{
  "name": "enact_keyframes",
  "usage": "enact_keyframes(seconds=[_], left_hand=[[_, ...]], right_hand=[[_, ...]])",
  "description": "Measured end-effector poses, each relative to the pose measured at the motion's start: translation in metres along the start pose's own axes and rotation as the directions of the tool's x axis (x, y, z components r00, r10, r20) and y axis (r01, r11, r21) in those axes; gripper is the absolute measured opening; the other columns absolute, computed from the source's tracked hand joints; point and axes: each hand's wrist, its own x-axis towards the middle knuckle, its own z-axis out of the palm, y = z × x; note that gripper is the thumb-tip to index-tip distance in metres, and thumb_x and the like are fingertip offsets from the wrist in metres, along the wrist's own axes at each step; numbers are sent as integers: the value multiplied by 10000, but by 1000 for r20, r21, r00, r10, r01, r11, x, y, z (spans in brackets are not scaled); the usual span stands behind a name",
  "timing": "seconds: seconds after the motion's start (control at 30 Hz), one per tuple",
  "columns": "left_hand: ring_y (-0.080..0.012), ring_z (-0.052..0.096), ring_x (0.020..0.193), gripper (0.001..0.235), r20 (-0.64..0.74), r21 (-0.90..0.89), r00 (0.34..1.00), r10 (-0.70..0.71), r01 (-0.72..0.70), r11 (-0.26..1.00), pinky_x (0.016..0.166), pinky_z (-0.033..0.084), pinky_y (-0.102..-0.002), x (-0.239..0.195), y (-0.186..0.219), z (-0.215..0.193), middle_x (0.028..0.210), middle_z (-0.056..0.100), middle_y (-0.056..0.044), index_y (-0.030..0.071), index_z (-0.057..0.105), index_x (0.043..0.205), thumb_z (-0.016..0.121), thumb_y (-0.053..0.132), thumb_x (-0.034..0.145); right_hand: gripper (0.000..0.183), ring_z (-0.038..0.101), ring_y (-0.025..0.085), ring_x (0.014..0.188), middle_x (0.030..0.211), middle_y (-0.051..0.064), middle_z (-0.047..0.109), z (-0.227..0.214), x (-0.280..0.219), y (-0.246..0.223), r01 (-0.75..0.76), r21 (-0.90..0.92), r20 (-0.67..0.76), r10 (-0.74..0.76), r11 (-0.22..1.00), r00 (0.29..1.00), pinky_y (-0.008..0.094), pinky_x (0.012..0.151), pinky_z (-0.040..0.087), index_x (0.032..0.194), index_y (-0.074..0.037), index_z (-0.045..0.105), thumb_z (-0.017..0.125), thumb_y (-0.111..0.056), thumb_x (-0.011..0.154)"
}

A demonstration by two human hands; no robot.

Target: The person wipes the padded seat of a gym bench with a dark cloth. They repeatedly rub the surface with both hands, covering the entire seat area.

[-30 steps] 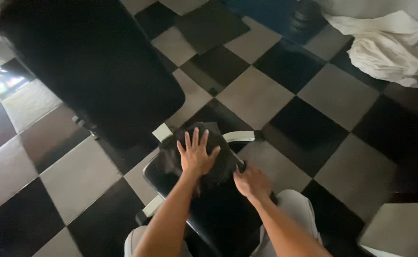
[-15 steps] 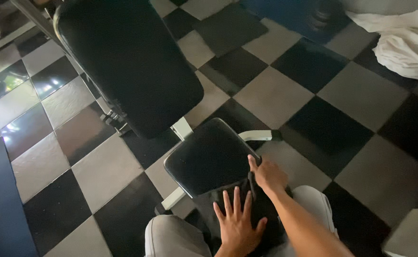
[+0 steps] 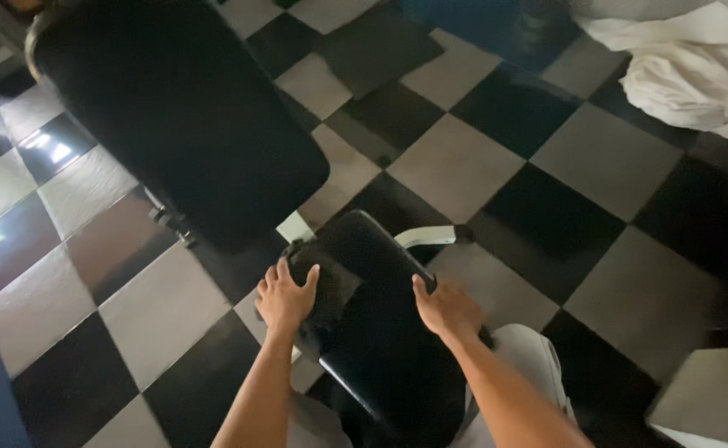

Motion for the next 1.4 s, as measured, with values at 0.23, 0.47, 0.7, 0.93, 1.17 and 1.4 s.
enact_keyframes(seconds=[0.23, 0.47, 0.7, 0.93, 1.17, 1.4], left_hand=[[-444, -15, 1574, 852, -13, 78, 999, 51, -50, 996, 1187, 65, -727, -68, 38, 13, 1724, 31, -163, 206, 143, 1639, 314, 702, 968], [-441, -6, 1550, 885, 124, 202, 930, 346, -365, 909, 1170, 40, -735, -185, 65, 85, 1704, 57, -160, 213, 222, 1612, 513, 709, 940], [-409, 154, 1523, 923, 29, 74, 889, 457, -458, 886, 1131, 133, -756, -177, 48, 78, 1662, 227, -87, 296, 413, 1528, 745, 736, 788], [-441, 328, 1515, 765, -298, 155, 903, 310, -274, 949, 1137, 301, -730, -45, 0, 34, 1616, 403, -144, 255, 501, 1511, 551, 716, 902], [-443, 206, 1563, 899, -182, 238, 980, 85, -40, 971, 1163, 200, -717, -33, 20, 49, 1680, 269, -187, 234, 265, 1639, 352, 804, 949], [-464, 112, 1554, 851, 104, 227, 926, 362, -376, 898, 1171, 196, -723, -163, 70, 56, 1698, 137, -199, 230, 266, 1617, 537, 691, 955]], right_hand=[[744, 668, 376, 1121, 1263, 141, 667, 6, -2, 2, -6, 79, -42, 9, 997, 999, 536, 921, 537, 1358, -135, 575, 244, -710, 1020], [742, 609, 383, 1238, 1389, 169, 594, 10, 4, 3, 51, 47, -90, -46, 998, 995, 555, 1004, 503, 1429, -127, 513, 263, -696, 1024], [727, 661, 362, 1148, 1301, 155, 646, 31, 29, 19, 136, 13, -202, -131, 991, 971, 512, 910, 530, 1417, -131, 530, 281, -690, 1024], [859, 631, 358, 1297, 1377, 191, 641, 5, -8, 8, 114, -16, -83, -115, 993, 990, 510, 1026, 533, 1446, -79, 546, 112, -707, 1051], [892, 676, 353, 1205, 1304, 195, 656, 13, 16, 10, 87, 35, -75, -84, 996, 994, 507, 933, 560, 1420, -84, 534, 155, -780, 1009], [889, 670, 316, 1230, 1343, 148, 649, 22, 23, 14, 76, -66, -61, -80, 995, 995, 499, 953, 561, 1477, -86, 506, 141, -762, 1029]])
